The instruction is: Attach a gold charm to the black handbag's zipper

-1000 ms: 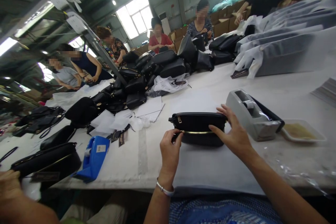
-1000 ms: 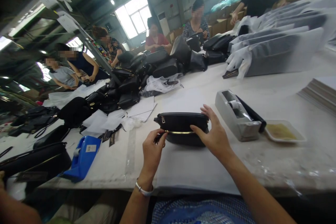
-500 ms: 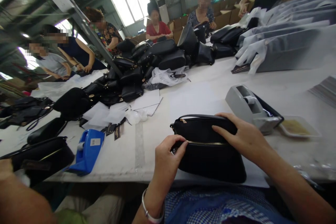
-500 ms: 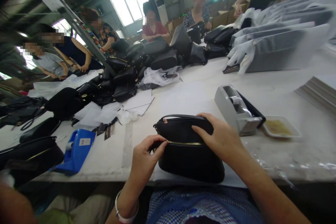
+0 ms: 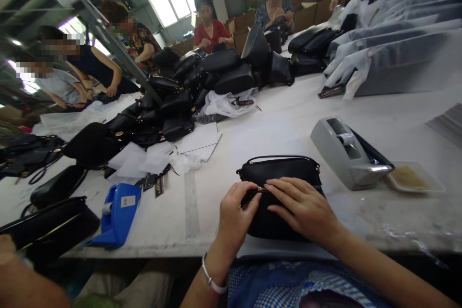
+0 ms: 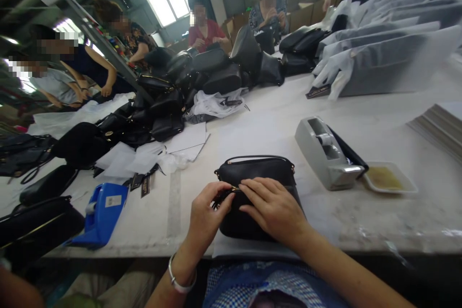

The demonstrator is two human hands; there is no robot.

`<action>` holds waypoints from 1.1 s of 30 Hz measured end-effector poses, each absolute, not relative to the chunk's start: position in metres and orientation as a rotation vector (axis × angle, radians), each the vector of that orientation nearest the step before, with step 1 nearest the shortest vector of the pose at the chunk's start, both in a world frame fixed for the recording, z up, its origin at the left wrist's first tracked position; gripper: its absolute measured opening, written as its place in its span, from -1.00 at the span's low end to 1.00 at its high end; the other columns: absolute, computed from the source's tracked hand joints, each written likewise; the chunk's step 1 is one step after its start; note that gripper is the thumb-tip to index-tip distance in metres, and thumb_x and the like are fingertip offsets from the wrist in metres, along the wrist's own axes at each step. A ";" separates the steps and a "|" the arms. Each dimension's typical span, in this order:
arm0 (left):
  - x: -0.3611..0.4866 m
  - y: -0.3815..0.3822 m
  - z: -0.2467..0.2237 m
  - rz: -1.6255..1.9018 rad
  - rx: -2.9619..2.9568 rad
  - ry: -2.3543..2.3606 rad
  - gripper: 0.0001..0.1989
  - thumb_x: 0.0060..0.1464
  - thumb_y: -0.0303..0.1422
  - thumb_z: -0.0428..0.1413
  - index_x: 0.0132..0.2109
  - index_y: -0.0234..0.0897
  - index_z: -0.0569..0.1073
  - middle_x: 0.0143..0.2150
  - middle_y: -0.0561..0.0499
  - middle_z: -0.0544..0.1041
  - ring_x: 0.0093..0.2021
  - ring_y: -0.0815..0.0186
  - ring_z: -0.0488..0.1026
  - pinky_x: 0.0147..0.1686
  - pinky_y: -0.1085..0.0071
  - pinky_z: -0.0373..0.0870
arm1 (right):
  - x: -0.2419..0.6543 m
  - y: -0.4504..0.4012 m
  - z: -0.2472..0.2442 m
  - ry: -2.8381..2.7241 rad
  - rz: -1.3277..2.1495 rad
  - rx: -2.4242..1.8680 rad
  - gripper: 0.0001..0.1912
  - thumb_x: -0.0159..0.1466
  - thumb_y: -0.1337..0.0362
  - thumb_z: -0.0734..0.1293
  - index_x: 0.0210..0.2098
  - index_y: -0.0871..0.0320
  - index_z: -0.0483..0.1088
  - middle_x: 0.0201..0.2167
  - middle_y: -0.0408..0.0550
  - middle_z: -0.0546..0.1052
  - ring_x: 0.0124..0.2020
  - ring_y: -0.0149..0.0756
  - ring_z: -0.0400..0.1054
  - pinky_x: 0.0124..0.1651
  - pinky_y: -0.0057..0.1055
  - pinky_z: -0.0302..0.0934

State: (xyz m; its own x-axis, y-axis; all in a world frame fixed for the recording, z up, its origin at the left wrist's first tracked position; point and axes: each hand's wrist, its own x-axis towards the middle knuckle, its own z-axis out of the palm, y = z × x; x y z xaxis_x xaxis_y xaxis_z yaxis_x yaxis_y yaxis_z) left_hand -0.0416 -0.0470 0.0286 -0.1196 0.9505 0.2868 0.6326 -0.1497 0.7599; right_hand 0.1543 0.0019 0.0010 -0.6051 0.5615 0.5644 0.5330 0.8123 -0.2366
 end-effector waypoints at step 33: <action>-0.079 -0.002 0.003 0.613 1.912 1.631 -0.74 0.17 -0.44 0.14 0.01 -0.17 0.46 -0.21 0.00 0.65 -0.27 0.30 0.57 -0.25 0.40 0.55 | 0.131 0.083 -0.018 -2.632 0.763 -0.631 -0.79 0.40 0.26 0.22 -0.11 0.14 0.48 -0.38 -0.09 0.50 -0.35 -0.28 0.27 -0.31 -0.29 0.10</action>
State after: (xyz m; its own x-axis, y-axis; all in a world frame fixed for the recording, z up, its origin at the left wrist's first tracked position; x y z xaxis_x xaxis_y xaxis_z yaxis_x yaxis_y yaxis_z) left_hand -0.0790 -0.0022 0.0026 0.1607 0.9870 -0.0076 0.7375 -0.1149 0.6655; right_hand 0.1306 0.0827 -0.0176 -0.8480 0.4968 0.1846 0.3212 0.7587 -0.5668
